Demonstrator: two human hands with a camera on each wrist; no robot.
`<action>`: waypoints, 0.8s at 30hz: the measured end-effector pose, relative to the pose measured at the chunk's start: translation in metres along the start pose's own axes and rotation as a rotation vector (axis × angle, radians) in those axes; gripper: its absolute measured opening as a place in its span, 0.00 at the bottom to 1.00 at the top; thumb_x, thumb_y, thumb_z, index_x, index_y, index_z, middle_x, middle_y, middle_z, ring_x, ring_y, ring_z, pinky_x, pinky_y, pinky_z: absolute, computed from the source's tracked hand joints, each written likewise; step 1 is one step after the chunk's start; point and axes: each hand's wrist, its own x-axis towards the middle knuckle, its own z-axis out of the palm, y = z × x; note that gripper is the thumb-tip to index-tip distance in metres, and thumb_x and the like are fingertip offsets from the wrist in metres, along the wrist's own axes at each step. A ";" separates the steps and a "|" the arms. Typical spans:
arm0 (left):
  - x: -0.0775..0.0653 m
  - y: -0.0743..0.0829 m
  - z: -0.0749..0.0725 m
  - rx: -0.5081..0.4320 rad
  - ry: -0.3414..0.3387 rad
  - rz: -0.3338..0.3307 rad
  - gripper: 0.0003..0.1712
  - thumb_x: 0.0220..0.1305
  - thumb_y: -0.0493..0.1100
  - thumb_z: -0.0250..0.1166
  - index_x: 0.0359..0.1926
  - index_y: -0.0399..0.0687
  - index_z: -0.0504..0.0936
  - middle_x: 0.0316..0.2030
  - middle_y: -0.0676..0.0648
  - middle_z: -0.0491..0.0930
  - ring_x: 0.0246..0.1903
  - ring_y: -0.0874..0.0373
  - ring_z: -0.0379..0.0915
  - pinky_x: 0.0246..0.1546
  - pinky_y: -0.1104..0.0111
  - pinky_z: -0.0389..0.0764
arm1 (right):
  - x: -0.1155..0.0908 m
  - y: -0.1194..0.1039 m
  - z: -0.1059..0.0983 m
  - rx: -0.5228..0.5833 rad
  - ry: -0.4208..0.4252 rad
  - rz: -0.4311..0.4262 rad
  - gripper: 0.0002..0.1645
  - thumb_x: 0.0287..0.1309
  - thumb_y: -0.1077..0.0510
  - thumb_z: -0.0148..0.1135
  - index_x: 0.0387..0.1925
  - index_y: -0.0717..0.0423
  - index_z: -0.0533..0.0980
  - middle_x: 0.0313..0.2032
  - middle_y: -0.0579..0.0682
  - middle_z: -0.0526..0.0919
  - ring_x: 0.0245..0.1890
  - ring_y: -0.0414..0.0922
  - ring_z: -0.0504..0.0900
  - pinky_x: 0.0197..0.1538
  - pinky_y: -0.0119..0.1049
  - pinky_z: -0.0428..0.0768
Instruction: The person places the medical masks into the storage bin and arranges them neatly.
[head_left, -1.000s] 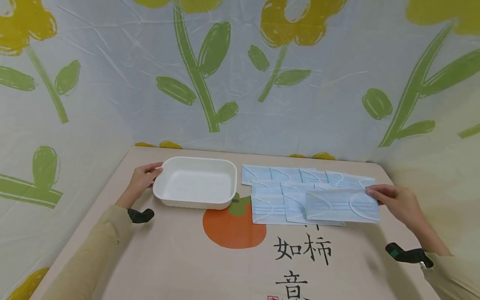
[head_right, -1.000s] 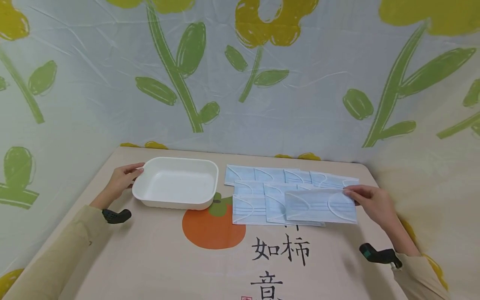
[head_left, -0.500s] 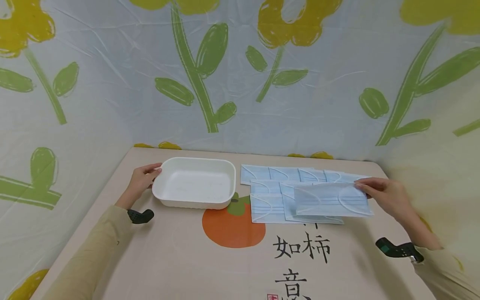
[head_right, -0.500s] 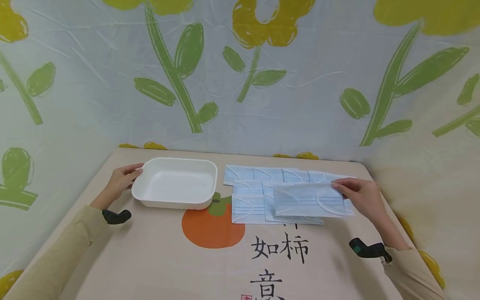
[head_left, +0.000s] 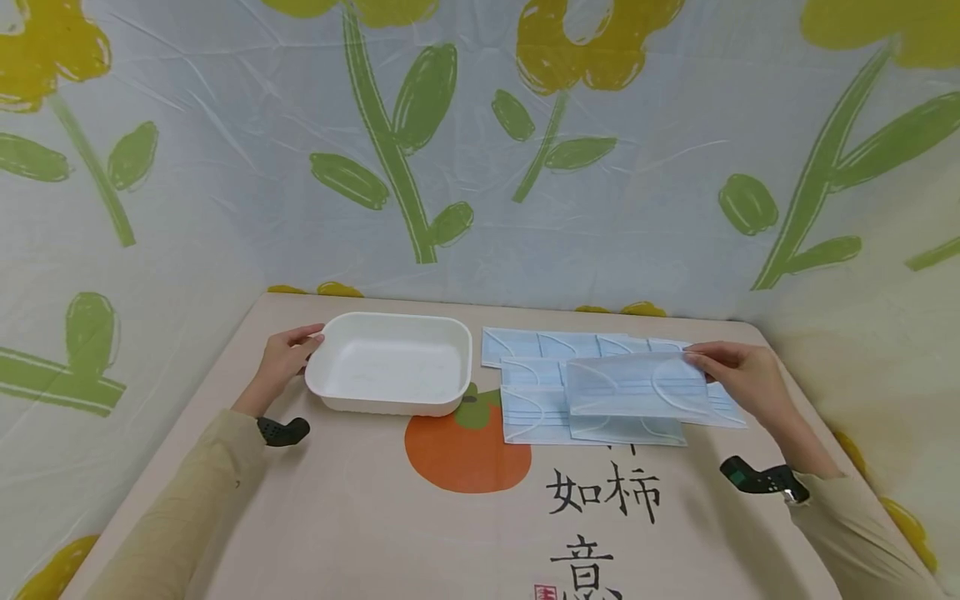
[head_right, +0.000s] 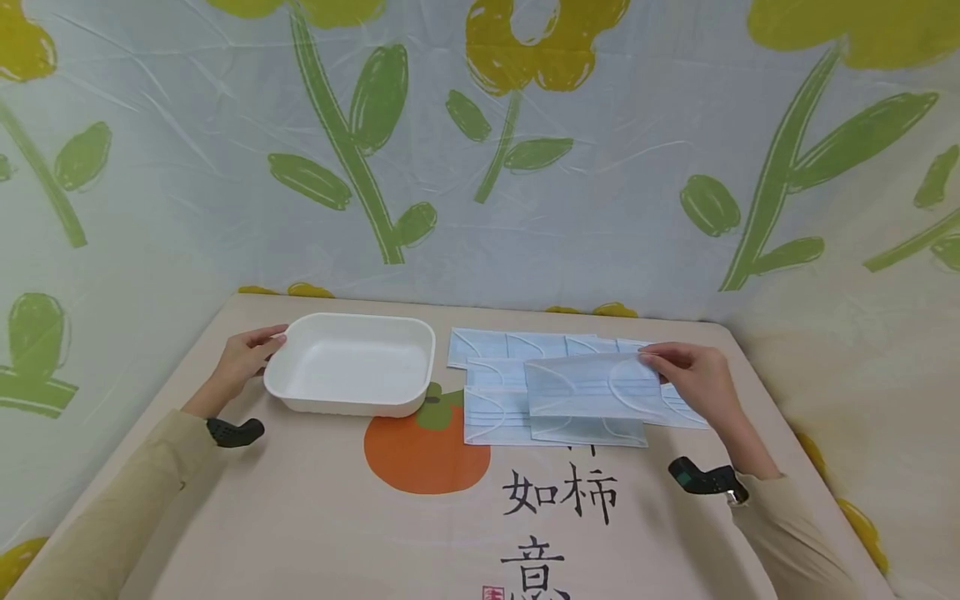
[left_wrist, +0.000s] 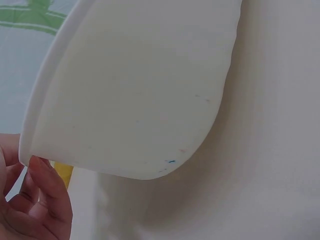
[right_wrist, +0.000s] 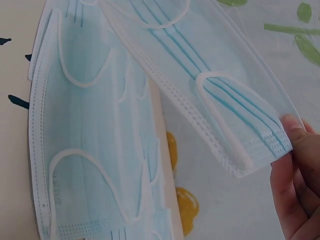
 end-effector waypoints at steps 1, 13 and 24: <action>0.000 0.000 0.000 -0.002 0.002 -0.002 0.28 0.71 0.51 0.54 0.66 0.44 0.70 0.45 0.41 0.74 0.27 0.66 0.69 0.26 0.75 0.78 | 0.001 0.000 0.003 0.026 0.005 0.014 0.18 0.60 0.57 0.64 0.42 0.71 0.81 0.26 0.21 0.78 0.22 0.30 0.77 0.28 0.20 0.77; 0.001 -0.001 0.001 0.003 0.018 -0.018 0.27 0.71 0.51 0.54 0.66 0.45 0.70 0.47 0.40 0.73 0.30 0.63 0.68 0.25 0.76 0.77 | 0.011 -0.017 0.020 0.038 -0.036 0.020 0.19 0.62 0.55 0.62 0.45 0.69 0.80 0.26 0.21 0.77 0.24 0.31 0.78 0.30 0.21 0.78; 0.000 0.002 0.004 -0.005 0.039 -0.028 0.26 0.71 0.49 0.55 0.66 0.44 0.71 0.46 0.41 0.72 0.30 0.62 0.67 0.25 0.77 0.76 | 0.035 0.012 0.047 0.208 -0.050 0.001 0.16 0.59 0.50 0.65 0.43 0.57 0.84 0.29 0.39 0.86 0.25 0.36 0.80 0.30 0.21 0.78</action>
